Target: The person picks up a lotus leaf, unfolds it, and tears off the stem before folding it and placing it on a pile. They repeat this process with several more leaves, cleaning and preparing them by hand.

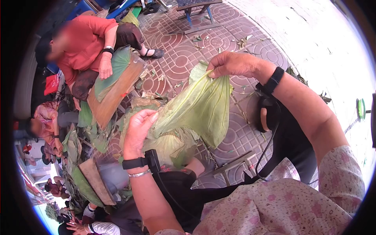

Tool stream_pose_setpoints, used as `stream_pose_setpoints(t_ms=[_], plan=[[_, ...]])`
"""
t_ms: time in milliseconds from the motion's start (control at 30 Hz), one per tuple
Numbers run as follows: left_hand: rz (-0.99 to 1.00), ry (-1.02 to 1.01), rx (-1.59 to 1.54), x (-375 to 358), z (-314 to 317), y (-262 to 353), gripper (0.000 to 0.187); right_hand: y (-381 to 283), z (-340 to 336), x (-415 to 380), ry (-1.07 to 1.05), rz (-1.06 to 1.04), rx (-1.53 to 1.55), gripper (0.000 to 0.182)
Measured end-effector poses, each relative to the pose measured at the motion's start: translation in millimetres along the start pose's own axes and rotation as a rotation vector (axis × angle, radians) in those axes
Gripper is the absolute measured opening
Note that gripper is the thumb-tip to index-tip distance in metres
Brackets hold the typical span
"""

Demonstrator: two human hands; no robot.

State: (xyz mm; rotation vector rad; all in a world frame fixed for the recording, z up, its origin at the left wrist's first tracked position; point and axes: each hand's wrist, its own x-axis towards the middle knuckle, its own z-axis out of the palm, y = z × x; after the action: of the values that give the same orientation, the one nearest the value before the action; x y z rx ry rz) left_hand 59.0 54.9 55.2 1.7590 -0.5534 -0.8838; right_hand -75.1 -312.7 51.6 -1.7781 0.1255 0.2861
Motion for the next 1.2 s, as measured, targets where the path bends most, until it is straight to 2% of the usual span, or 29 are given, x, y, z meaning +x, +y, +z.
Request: stream_pose_setpoints(t_ms=[200, 400, 500, 600, 700, 733, 833, 933, 1033, 1133, 1200], plan=[[-0.030, 0.141, -0.095, -6.4, -2.8, 12.1, 0.023, 5.4, -7.6, 1.7, 0.068, 0.011, 0.098, 0.023], [-0.042, 0.120, -0.071, -1.6, -19.9, -16.0, 0.026, 9.8, -11.1, 3.5, 0.133, 0.000, 0.169, 0.023], [-0.033, 0.229, -0.269, 2.4, -25.3, -21.3, 0.022, 6.6, -9.3, 1.6, 0.177, 0.018, 0.221, 0.022], [0.107, 0.376, -0.485, 9.5, -15.8, -20.8, 0.020, 4.0, -4.4, 0.5, 0.200, 0.034, 0.255, 0.019], [0.301, 0.541, -0.491, 23.2, -5.5, -27.7, 0.017, 7.7, 0.2, 3.7, 0.205, -0.004, 0.236, 0.017], [0.313, 0.642, -0.402, 26.8, -4.0, -28.9, 0.017, 7.8, 2.9, 3.5, 0.207, -0.009, 0.235, 0.017], [0.190, 0.779, -0.292, 17.4, 4.4, -14.6, 0.020, 9.0, 6.4, 4.2, 0.221, -0.048, 0.221, 0.017], [0.274, 0.802, -0.353, 20.9, 1.0, -21.5, 0.024, 7.4, 8.4, 3.0, 0.243, -0.087, 0.182, 0.017], [0.266, 0.769, -0.500, 23.5, 0.5, -23.5, 0.024, 11.2, 7.8, 5.9, 0.277, -0.128, 0.117, 0.018], [0.285, 0.782, -0.559, 25.0, 4.6, -19.1, 0.023, 15.9, 8.7, 7.4, 0.334, -0.125, 0.071, 0.017], [0.301, 0.715, -0.520, 22.8, 3.6, -18.6, 0.022, 17.5, 7.6, 7.9, 0.359, -0.106, 0.063, 0.016]])
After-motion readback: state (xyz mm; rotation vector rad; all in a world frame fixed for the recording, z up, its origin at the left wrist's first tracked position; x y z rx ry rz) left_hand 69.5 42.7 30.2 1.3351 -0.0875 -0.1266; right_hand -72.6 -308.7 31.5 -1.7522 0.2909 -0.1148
